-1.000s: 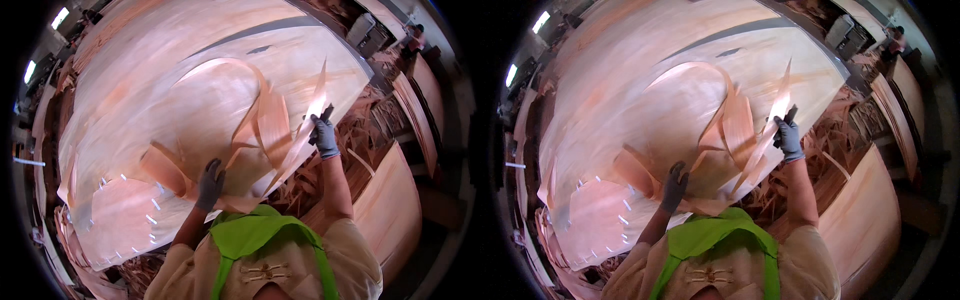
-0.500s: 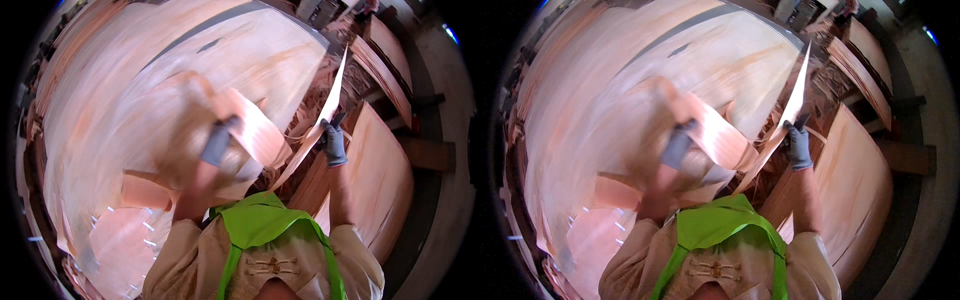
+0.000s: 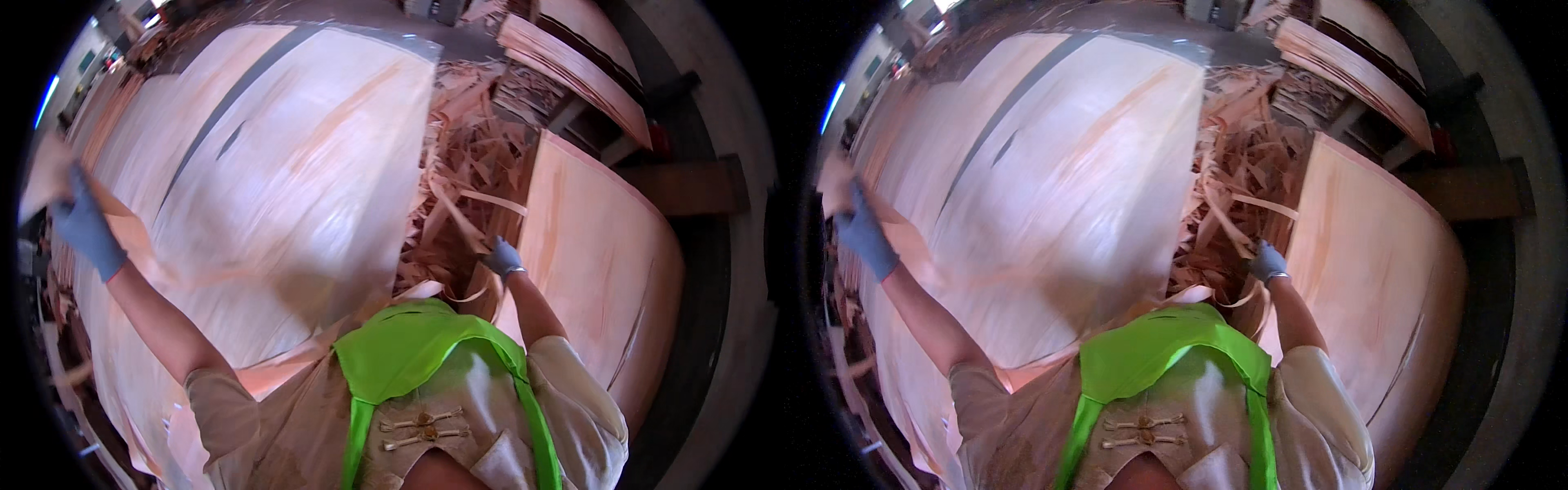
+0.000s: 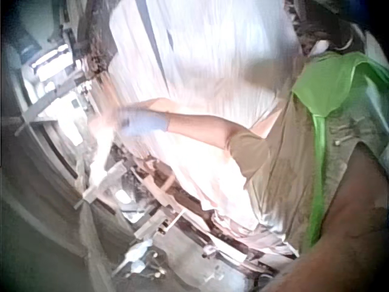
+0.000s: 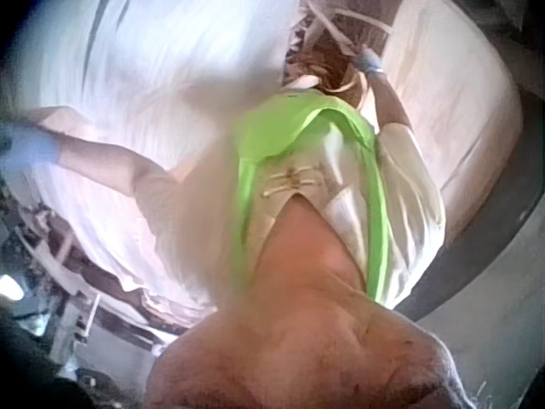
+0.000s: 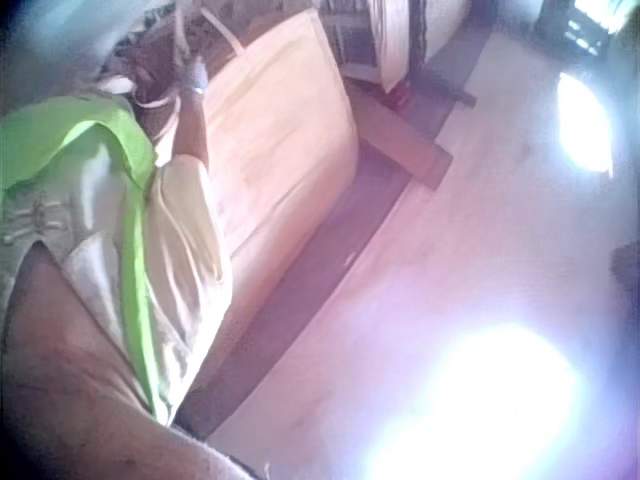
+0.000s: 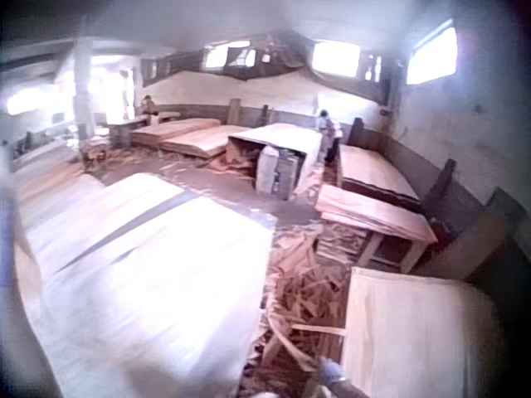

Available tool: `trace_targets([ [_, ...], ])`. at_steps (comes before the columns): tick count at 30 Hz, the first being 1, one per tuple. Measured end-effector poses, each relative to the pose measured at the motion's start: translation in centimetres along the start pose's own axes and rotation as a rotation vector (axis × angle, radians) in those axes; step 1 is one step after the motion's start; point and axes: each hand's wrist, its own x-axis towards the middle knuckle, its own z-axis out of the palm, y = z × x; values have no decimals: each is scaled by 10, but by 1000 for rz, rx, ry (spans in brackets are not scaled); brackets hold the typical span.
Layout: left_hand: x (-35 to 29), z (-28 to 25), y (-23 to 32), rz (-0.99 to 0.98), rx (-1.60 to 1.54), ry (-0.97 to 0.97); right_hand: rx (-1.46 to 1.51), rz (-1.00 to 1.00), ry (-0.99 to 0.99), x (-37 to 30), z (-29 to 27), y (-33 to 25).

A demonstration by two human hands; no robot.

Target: The person uses a small knife to trim and patch sections of wood veneer, applies tape to join pieces, and uses a ruler to measure and cut the material on a large work table.

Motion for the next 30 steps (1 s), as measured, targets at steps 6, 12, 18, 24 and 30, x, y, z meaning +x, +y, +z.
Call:
trace_targets([
  [6,-210,190,131,637,-125,-1285,234,-521,201,-18,-100,-90],
  [12,-323,177,224,1080,133,-1752,350,-905,234,-3,-190,-165],
  [18,-313,190,219,1125,107,-1739,283,-827,-42,95,-165,-137],
  [24,-255,229,112,643,65,-1644,42,-831,172,169,-199,-149],
  [30,-202,226,24,270,-62,-1410,-96,-1008,213,235,-264,-245],
])
